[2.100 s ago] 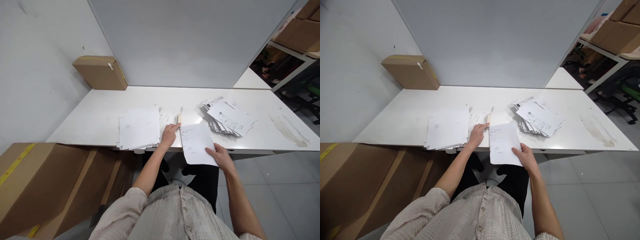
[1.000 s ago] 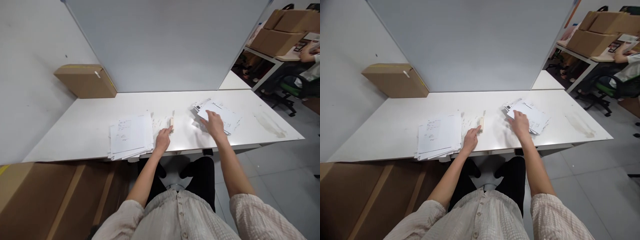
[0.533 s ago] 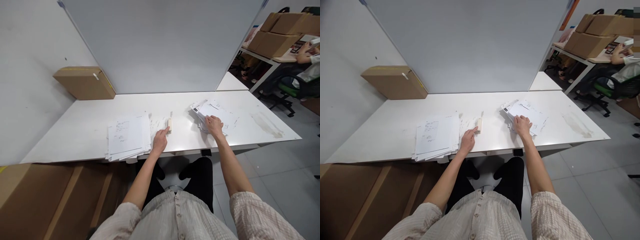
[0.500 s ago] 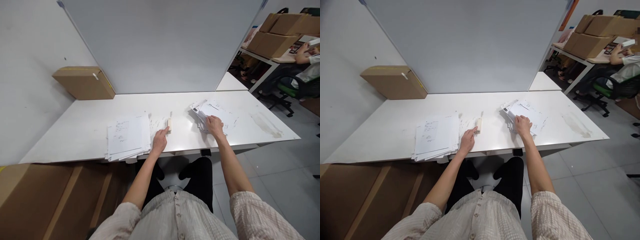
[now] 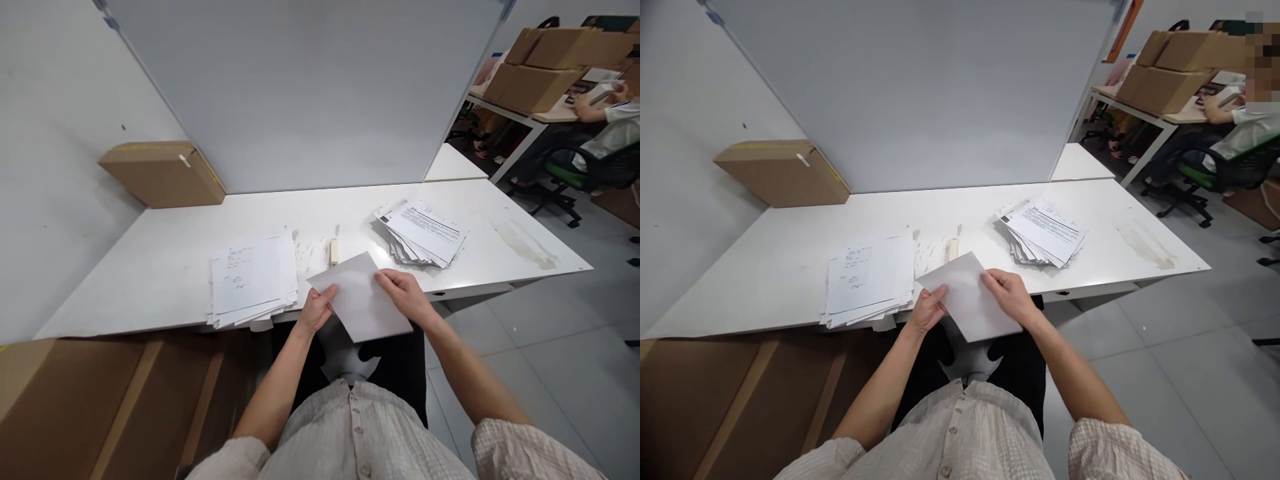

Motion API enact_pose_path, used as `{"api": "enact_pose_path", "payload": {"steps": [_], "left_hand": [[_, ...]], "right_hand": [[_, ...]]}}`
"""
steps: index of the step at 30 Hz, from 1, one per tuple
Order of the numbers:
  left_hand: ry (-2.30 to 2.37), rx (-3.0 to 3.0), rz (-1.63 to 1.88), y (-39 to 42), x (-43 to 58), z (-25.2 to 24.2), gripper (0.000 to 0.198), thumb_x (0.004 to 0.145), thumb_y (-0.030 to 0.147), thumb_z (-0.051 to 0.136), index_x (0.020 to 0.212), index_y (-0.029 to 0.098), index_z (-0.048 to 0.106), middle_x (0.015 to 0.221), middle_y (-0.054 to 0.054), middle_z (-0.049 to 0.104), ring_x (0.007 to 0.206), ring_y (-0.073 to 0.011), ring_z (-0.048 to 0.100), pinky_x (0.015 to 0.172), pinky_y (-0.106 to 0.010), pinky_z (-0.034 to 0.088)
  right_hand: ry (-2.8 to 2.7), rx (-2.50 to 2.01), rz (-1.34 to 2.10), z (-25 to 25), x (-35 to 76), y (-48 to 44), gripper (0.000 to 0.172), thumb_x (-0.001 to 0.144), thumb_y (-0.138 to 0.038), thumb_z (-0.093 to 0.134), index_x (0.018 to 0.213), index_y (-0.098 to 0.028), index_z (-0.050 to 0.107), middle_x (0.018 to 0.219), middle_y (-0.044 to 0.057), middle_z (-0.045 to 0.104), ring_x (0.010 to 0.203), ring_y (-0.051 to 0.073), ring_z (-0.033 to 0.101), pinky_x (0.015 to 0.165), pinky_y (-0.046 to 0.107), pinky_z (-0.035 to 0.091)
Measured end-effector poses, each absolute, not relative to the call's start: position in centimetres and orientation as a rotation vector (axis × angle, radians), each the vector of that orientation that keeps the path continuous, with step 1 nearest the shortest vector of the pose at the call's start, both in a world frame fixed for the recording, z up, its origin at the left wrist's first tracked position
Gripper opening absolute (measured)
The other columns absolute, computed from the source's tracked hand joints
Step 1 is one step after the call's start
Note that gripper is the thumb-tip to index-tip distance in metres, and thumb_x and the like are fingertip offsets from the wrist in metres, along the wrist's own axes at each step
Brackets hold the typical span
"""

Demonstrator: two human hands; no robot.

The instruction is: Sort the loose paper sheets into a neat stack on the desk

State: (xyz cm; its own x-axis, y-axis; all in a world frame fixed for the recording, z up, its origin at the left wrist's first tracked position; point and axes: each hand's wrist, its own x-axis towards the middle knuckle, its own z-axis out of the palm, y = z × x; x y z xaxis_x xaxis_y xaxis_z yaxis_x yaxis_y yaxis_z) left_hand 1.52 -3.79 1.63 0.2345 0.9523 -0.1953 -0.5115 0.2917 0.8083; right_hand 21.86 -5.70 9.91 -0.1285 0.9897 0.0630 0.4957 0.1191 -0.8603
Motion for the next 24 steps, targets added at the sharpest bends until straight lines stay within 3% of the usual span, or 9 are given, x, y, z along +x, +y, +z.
{"api": "enact_pose_path", "payload": {"steps": [2,5,8,14,20,24], "left_hand": [[0.817,0.634,1.157,-3.7,1.3,1.6,0.038,0.062,0.037,0.078,0.090,0.013,0.068,0.096,-0.010,0.071,0.095,-0.0265,0.064,0.087,-0.041,0.050],[0.877,0.655,1.158,-3.0,1.3,1.5,0.040,0.060,0.036,0.079,0.088,0.010,0.069,0.094,-0.012,0.071,0.092,-0.0267,0.066,0.086,-0.041,0.051],[0.927,0.698,1.145,-2.4,1.6,1.3,0.046,0.059,0.039,0.079,0.093,0.010,0.068,0.094,-0.013,0.071,0.089,-0.0263,0.066,0.086,-0.041,0.051],[1.004,0.803,1.080,-2.1,1.7,0.7,0.046,0.063,0.042,0.076,0.094,0.009,0.069,0.093,-0.013,0.071,0.085,-0.0261,0.067,0.084,-0.041,0.050],[1.003,0.812,1.048,-2.1,1.3,0.5,0.048,0.063,0.043,0.076,0.096,0.009,0.068,0.094,-0.013,0.071,0.086,-0.0255,0.067,0.084,-0.039,0.050],[0.969,0.768,1.036,-2.2,1.4,1.0,0.050,0.062,0.042,0.077,0.098,0.008,0.067,0.095,-0.014,0.071,0.089,-0.0263,0.066,0.086,-0.041,0.049]], "right_hand": [[-1.647,-1.514,0.938,9.3,24.1,-3.5,0.042,0.087,-0.051,0.040,0.079,-0.019,0.065,0.073,0.004,0.063,0.064,0.015,0.058,0.061,0.027,0.045],[-1.569,-1.814,0.393,8.3,28.9,0.7,0.034,0.085,-0.041,0.048,0.104,-0.017,0.063,0.103,0.011,0.065,0.091,0.022,0.060,0.079,0.036,0.046],[-1.721,-2.076,0.092,6.9,33.0,3.7,0.048,0.077,-0.035,0.058,0.120,-0.014,0.056,0.123,0.015,0.057,0.112,0.030,0.049,0.089,0.041,0.040],[-1.978,-2.051,0.145,5.6,34.8,4.3,0.029,0.082,-0.039,0.049,0.095,-0.020,0.067,0.100,0.007,0.067,0.092,0.023,0.056,0.075,0.031,0.040],[-1.947,-2.042,0.160,6.1,34.0,4.0,0.032,0.087,-0.030,0.037,0.085,-0.019,0.068,0.092,0.008,0.067,0.085,0.022,0.057,0.069,0.030,0.038],[-1.836,-2.012,-0.185,7.6,32.7,2.5,0.035,0.091,-0.027,0.032,0.085,-0.016,0.065,0.096,0.013,0.066,0.095,0.026,0.055,0.079,0.036,0.037]]}}
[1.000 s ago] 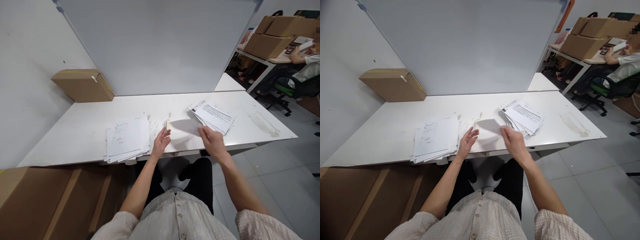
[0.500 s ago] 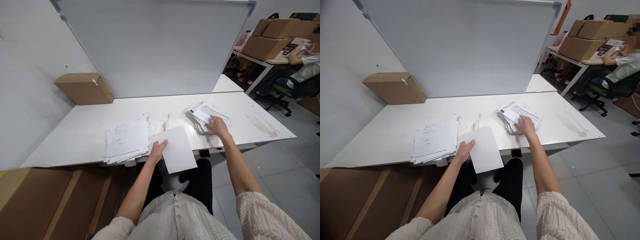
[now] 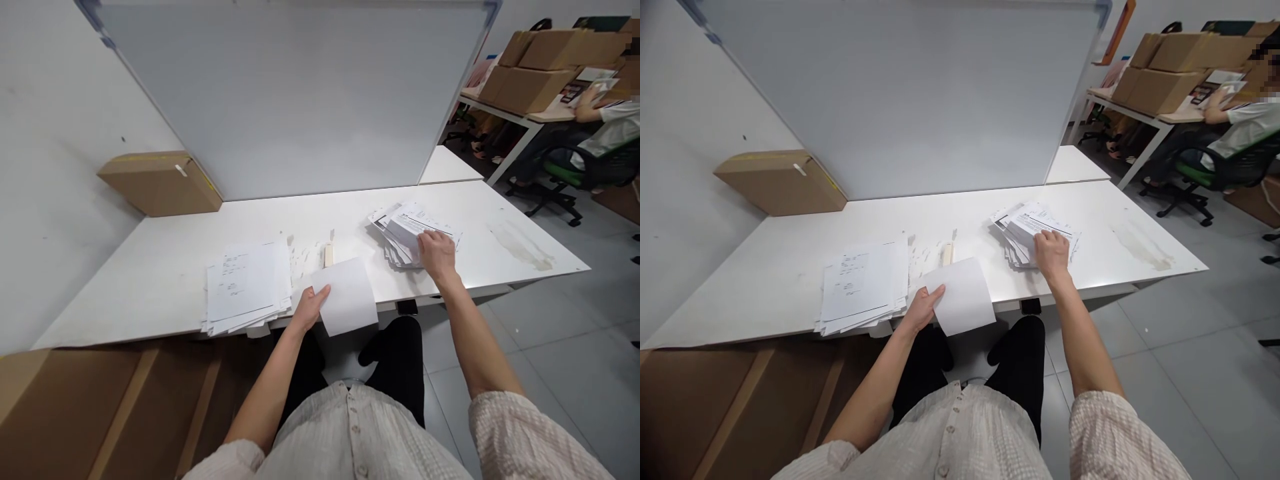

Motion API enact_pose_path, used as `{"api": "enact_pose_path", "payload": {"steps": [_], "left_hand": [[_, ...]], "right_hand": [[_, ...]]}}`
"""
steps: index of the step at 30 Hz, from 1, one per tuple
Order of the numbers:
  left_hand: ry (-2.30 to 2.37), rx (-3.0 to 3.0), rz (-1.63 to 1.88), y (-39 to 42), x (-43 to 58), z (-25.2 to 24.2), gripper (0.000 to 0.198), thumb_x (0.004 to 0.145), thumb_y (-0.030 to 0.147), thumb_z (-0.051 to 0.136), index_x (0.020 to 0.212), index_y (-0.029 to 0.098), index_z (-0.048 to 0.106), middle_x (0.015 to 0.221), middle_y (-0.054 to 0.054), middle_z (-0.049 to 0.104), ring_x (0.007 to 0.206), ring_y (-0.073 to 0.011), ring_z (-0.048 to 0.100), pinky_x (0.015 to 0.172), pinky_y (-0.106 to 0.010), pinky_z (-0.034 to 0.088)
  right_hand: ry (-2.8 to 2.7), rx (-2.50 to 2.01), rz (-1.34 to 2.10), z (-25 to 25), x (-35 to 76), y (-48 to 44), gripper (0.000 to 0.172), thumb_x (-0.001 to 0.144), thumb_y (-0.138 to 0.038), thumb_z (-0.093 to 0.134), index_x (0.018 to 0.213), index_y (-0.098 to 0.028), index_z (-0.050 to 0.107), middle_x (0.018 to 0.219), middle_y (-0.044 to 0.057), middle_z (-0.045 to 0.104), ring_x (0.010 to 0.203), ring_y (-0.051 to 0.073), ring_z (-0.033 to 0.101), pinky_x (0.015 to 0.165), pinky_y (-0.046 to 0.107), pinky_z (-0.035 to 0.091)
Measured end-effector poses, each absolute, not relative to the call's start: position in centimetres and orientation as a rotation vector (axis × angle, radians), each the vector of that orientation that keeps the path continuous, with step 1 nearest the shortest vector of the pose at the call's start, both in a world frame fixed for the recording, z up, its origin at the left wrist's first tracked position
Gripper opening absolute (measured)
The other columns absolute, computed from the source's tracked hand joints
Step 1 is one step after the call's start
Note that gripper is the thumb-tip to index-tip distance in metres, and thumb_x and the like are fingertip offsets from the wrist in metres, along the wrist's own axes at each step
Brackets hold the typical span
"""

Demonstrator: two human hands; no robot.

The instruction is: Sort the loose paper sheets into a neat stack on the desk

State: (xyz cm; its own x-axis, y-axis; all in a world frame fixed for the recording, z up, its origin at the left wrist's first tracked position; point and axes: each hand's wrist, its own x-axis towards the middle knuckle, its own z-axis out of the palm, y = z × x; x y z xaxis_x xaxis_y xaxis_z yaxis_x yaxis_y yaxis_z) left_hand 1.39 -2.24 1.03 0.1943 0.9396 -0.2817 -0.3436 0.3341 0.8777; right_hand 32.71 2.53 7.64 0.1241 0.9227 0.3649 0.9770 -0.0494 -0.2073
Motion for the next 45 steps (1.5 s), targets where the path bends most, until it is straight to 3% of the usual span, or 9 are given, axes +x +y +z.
{"api": "enact_pose_path", "payload": {"steps": [3,7,13,20,29,35,39,41,45], "left_hand": [[0.940,0.717,1.033,-2.3,1.4,1.4,0.051,0.062,0.041,0.077,0.098,0.008,0.066,0.093,-0.014,0.071,0.091,-0.0275,0.066,0.087,-0.042,0.050],[0.918,0.689,1.008,-2.1,1.1,1.3,0.046,0.066,0.040,0.075,0.098,0.007,0.066,0.091,-0.015,0.071,0.095,-0.0284,0.065,0.089,-0.042,0.049],[0.870,0.595,1.046,-1.8,0.9,0.8,0.039,0.073,0.036,0.070,0.100,0.007,0.065,0.094,-0.015,0.071,0.102,-0.0285,0.063,0.094,-0.042,0.046],[0.820,0.558,1.053,-2.1,1.2,1.7,0.042,0.084,0.044,0.055,0.101,0.006,0.065,0.101,-0.017,0.069,0.110,-0.0273,0.058,0.102,-0.042,0.040],[0.848,0.691,1.093,-2.4,1.6,1.3,0.048,0.070,0.042,0.072,0.102,0.008,0.064,0.099,-0.015,0.070,0.109,-0.0291,0.059,0.100,-0.045,0.041],[0.850,0.827,1.127,-2.8,1.3,2.8,0.049,0.072,0.048,0.067,0.101,0.008,0.065,0.090,-0.013,0.071,0.097,-0.0265,0.063,0.088,-0.041,0.047],[0.957,1.150,1.148,-3.0,1.0,6.1,0.042,0.077,0.050,0.061,0.087,0.010,0.068,0.076,-0.007,0.070,0.076,-0.0209,0.064,0.071,-0.033,0.050],[0.995,1.285,1.197,-3.0,1.1,8.1,0.037,0.077,0.048,0.062,0.078,0.011,0.068,0.069,-0.005,0.067,0.073,-0.0201,0.063,0.068,-0.031,0.049],[0.928,1.395,1.358,-3.0,1.6,9.9,0.032,0.076,0.044,0.064,0.088,0.015,0.069,0.084,-0.004,0.070,0.084,-0.0204,0.063,0.075,-0.031,0.049]], "right_hand": [[-1.754,-1.809,-0.261,10.1,30.7,-1.0,0.034,0.093,-0.032,0.031,0.092,-0.017,0.061,0.089,0.012,0.064,0.089,0.024,0.055,0.080,0.036,0.037],[-1.530,-1.570,0.208,12.1,27.9,-5.8,0.026,0.091,-0.040,0.039,0.091,-0.021,0.057,0.074,0.004,0.056,0.065,0.016,0.049,0.059,0.027,0.037],[-1.419,-1.603,0.723,5.4,24.7,-5.6,0.027,0.086,-0.042,0.042,0.072,-0.020,0.051,0.062,-0.002,0.046,0.061,0.014,0.044,0.056,0.025,0.034],[-1.406,-1.780,0.709,1.0,22.8,-5.1,0.030,0.087,-0.045,0.036,0.072,-0.021,0.048,0.061,-0.001,0.050,0.061,0.016,0.046,0.058,0.027,0.033],[-1.513,-1.754,0.719,0.9,20.9,-5.1,0.034,0.088,-0.045,0.033,0.076,-0.021,0.054,0.061,0.001,0.052,0.060,0.017,0.047,0.058,0.028,0.035],[-1.416,-1.610,0.683,2.4,21.7,-5.0,0.045,0.078,-0.050,0.055,0.111,-0.019,0.053,0.113,0.013,0.059,0.094,0.024,0.055,0.077,0.037,0.043],[-1.267,-1.204,1.105,5.4,22.3,-4.6,0.029,0.077,-0.044,0.061,0.095,-0.022,0.058,0.092,0.005,0.065,0.085,0.019,0.059,0.073,0.032,0.047],[-1.210,-1.071,1.103,6.9,22.3,-4.3,0.019,0.077,-0.039,0.063,0.085,-0.022,0.059,0.082,0.001,0.064,0.077,0.016,0.058,0.071,0.029,0.047],[-1.133,-0.961,0.963,7.9,22.0,-3.8,0.015,0.077,-0.035,0.065,0.085,-0.023,0.060,0.080,-0.001,0.063,0.075,0.015,0.058,0.075,0.030,0.047]]}}
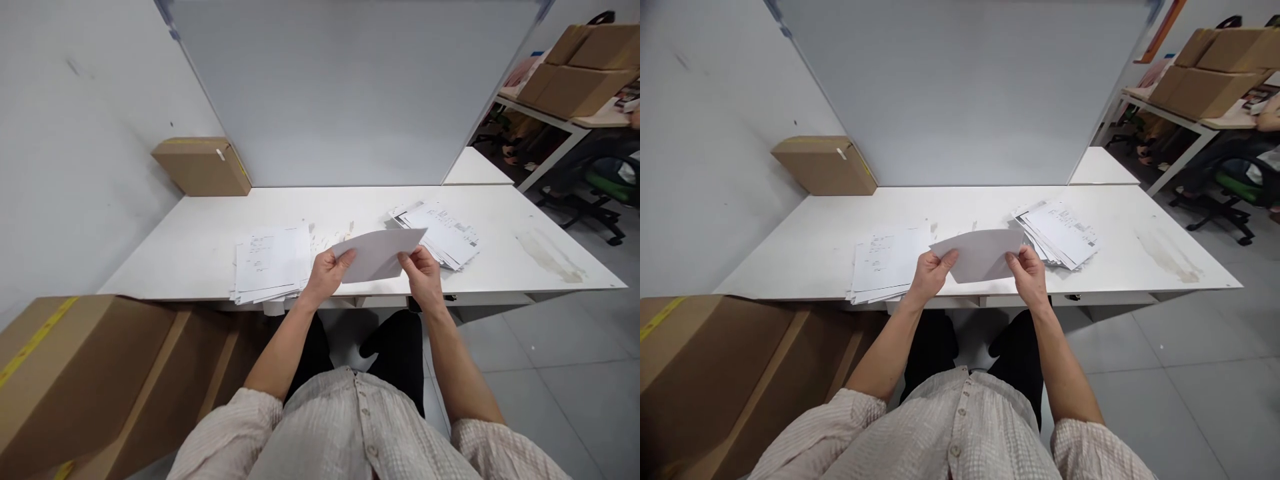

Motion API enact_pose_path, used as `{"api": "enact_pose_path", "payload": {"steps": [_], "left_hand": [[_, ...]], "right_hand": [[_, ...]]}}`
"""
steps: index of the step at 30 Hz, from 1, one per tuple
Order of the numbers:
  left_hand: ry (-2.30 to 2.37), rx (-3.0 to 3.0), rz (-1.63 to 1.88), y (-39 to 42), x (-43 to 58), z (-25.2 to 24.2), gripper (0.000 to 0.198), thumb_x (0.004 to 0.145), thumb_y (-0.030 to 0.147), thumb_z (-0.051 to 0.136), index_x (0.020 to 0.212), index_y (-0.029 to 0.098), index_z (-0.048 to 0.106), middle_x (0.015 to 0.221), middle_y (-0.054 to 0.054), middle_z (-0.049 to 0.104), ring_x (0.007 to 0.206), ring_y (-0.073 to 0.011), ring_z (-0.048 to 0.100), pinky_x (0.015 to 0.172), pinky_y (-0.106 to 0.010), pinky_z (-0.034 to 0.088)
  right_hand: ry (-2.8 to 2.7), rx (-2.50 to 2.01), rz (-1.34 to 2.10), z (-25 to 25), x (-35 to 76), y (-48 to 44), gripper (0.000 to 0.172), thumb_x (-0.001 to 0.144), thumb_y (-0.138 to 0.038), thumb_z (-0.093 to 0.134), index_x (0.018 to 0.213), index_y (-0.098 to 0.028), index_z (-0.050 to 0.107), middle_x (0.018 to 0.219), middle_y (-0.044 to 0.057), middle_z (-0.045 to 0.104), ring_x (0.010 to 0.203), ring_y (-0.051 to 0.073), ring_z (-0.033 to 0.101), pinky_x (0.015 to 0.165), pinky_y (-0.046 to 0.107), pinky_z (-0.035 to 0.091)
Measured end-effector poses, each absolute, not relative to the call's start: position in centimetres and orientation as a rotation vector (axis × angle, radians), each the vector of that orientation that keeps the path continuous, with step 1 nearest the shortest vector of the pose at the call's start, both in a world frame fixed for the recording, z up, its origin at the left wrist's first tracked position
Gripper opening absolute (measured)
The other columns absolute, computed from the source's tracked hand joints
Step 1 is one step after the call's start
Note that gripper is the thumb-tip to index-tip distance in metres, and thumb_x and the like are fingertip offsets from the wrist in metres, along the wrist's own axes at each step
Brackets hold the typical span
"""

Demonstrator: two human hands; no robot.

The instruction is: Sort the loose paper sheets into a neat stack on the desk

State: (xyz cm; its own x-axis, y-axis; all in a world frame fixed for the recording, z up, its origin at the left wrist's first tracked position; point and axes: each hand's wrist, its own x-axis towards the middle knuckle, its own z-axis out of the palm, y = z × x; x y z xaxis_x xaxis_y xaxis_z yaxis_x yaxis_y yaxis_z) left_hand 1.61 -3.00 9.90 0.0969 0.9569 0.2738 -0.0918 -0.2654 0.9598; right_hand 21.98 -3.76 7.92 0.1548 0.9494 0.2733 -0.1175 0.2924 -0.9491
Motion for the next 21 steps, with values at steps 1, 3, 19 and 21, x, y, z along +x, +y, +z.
{"api": "enact_pose_path", "payload": {"steps": [1,3,19,21], "left_hand": [[0.915,1.410,1.370,-2.9,1.7,9.7,0.032,0.077,0.043,0.064,0.091,0.015,0.069,0.088,-0.005,0.070,0.086,-0.0202,0.063,0.077,-0.032,0.049],[0.911,1.421,1.356,-2.6,1.9,8.5,0.033,0.076,0.043,0.064,0.094,0.015,0.069,0.090,-0.006,0.070,0.087,-0.0199,0.062,0.078,-0.033,0.049],[0.912,1.356,1.341,-2.2,2.0,6.9,0.037,0.077,0.046,0.061,0.098,0.016,0.068,0.088,-0.004,0.069,0.091,-0.0213,0.059,0.085,-0.033,0.046],[0.905,1.345,1.345,-1.9,2.1,6.8,0.040,0.078,0.047,0.060,0.103,0.016,0.066,0.091,-0.005,0.069,0.091,-0.0209,0.060,0.086,-0.033,0.046]], "right_hand": [[-1.120,-0.951,0.944,7.5,21.9,-3.6,0.015,0.077,-0.035,0.065,0.085,-0.023,0.060,0.079,-0.001,0.063,0.075,0.014,0.058,0.076,0.030,0.047],[-1.100,-0.933,0.944,6.2,21.6,-3.2,0.014,0.078,-0.035,0.064,0.084,-0.023,0.059,0.078,-0.001,0.063,0.074,0.014,0.057,0.077,0.030,0.046],[-1.160,-1.142,0.882,3.9,21.1,-2.8,0.028,0.079,-0.047,0.053,0.090,-0.022,0.052,0.088,0.004,0.063,0.085,0.019,0.059,0.080,0.035,0.046],[-1.162,-1.116,0.916,3.8,21.0,-2.6,0.028,0.078,-0.047,0.054,0.091,-0.022,0.051,0.088,0.004,0.063,0.085,0.019,0.058,0.080,0.035,0.046]]}}
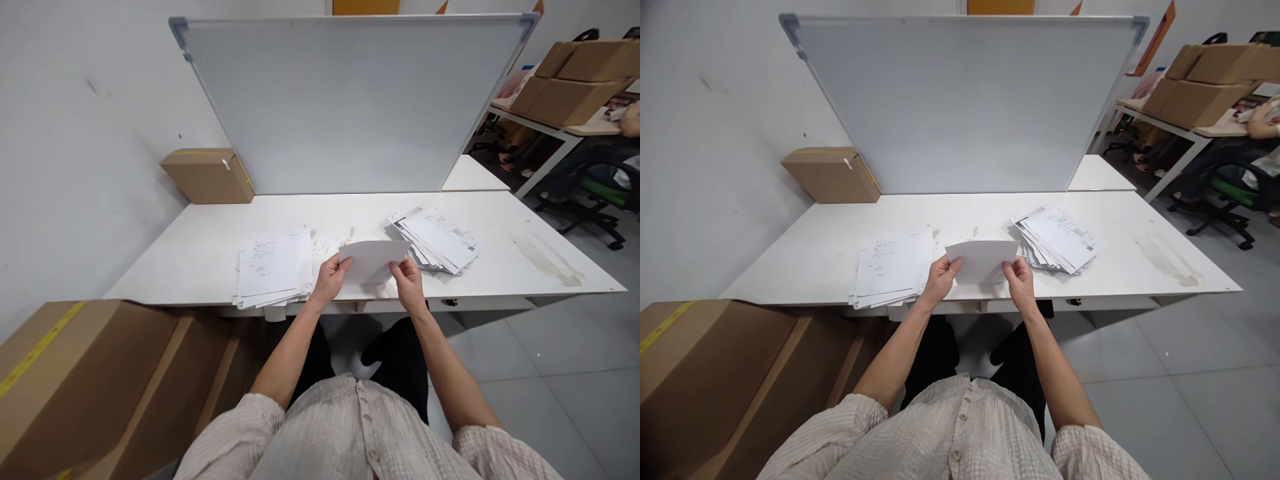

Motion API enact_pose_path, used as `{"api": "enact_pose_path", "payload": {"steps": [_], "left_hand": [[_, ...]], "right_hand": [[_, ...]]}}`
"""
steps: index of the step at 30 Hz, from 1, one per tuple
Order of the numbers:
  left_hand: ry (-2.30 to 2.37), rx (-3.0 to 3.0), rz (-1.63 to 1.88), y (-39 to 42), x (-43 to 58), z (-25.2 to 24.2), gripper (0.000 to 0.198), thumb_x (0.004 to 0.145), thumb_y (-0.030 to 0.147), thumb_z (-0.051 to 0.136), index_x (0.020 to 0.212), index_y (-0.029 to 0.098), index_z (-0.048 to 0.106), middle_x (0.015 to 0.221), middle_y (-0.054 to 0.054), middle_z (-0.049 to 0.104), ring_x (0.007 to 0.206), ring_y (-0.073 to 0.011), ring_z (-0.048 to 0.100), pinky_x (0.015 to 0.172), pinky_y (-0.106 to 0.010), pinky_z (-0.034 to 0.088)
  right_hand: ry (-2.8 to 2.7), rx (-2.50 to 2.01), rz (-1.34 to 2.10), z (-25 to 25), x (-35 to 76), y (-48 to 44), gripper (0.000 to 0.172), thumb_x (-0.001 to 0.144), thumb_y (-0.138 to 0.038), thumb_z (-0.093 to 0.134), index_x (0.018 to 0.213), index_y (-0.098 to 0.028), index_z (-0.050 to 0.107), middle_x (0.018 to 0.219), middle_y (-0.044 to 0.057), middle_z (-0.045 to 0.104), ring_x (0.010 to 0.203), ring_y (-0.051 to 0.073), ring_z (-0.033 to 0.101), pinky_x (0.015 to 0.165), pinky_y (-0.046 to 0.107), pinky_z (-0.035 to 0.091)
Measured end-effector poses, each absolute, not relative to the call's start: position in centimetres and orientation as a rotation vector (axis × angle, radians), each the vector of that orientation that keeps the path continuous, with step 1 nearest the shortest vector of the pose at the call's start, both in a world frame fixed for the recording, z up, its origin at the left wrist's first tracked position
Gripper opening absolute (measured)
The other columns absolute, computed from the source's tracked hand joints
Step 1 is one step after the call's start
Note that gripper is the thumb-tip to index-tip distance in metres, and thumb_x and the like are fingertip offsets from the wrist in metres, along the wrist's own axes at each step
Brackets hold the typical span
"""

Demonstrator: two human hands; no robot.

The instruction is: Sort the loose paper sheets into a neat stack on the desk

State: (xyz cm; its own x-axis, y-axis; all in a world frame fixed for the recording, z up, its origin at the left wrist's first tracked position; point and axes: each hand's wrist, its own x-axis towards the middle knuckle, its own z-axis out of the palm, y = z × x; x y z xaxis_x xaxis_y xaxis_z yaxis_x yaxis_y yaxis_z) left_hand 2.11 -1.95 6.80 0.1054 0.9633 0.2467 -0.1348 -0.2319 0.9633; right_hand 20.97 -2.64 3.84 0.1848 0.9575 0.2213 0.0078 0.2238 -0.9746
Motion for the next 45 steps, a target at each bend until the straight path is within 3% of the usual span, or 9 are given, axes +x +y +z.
{"api": "enact_pose_path", "payload": {"steps": [10,18,24,27,30,36,45], "left_hand": [[0.903,1.339,1.353,-1.3,2.2,6.4,0.040,0.077,0.045,0.061,0.103,0.015,0.065,0.094,-0.006,0.070,0.093,-0.0210,0.060,0.086,-0.033,0.046],[0.861,1.112,1.432,-2.4,1.9,6.5,0.035,0.075,0.040,0.066,0.100,0.017,0.067,0.098,-0.005,0.070,0.099,-0.0225,0.060,0.089,-0.035,0.045],[0.848,0.755,1.270,-6.0,2.4,3.1,0.037,0.069,0.040,0.071,0.098,0.016,0.065,0.095,-0.007,0.071,0.091,-0.0225,0.064,0.086,-0.039,0.048],[0.962,0.882,1.175,-7.2,2.4,1.1,0.038,0.072,0.041,0.068,0.098,0.015,0.065,0.093,-0.008,0.071,0.086,-0.0220,0.065,0.083,-0.038,0.048],[1.115,1.096,1.067,-7.3,2.2,0.2,0.033,0.074,0.041,0.065,0.094,0.015,0.066,0.088,-0.007,0.070,0.082,-0.0211,0.064,0.078,-0.034,0.049],[1.295,1.196,1.048,-4.7,1.1,1.1,0.048,0.076,0.035,0.063,0.121,0.021,0.054,0.081,-0.002,0.067,0.060,-0.0139,0.057,0.067,-0.029,0.047],[1.380,1.628,1.187,-0.2,0.6,0.6,0.038,0.083,0.025,0.051,0.120,0.023,0.058,0.112,-0.009,0.060,0.101,-0.0234,0.054,0.096,-0.037,0.036]], "right_hand": [[-1.155,-1.063,0.975,3.7,20.8,-2.2,0.024,0.079,-0.043,0.056,0.090,-0.022,0.051,0.087,0.003,0.062,0.082,0.018,0.059,0.080,0.034,0.046],[-1.220,-1.126,1.092,4.5,21.8,-3.9,0.031,0.075,-0.045,0.062,0.094,-0.022,0.056,0.090,0.004,0.065,0.085,0.020,0.060,0.076,0.033,0.047],[-1.409,-1.488,1.090,1.9,22.9,-9.5,0.033,0.076,-0.047,0.059,0.093,-0.019,0.061,0.088,0.004,0.066,0.079,0.020,0.058,0.067,0.029,0.046],[-1.366,-1.648,1.032,0.1,23.2,-11.9,0.031,0.075,-0.047,0.060,0.088,-0.019,0.062,0.079,0.003,0.066,0.071,0.020,0.057,0.062,0.028,0.045],[-1.212,-1.616,1.233,-0.5,23.7,-13.3,0.032,0.074,-0.046,0.062,0.090,-0.019,0.061,0.083,0.005,0.067,0.073,0.021,0.059,0.062,0.030,0.047],[-0.953,-1.556,1.461,0.1,24.5,-12.7,0.038,0.069,-0.044,0.068,0.096,-0.017,0.061,0.091,0.007,0.070,0.076,0.023,0.063,0.063,0.033,0.050],[-0.886,-1.544,1.471,-0.1,23.9,-9.6,0.036,0.063,-0.039,0.071,0.089,-0.016,0.064,0.083,0.006,0.071,0.068,0.021,0.064,0.057,0.031,0.050]]}}
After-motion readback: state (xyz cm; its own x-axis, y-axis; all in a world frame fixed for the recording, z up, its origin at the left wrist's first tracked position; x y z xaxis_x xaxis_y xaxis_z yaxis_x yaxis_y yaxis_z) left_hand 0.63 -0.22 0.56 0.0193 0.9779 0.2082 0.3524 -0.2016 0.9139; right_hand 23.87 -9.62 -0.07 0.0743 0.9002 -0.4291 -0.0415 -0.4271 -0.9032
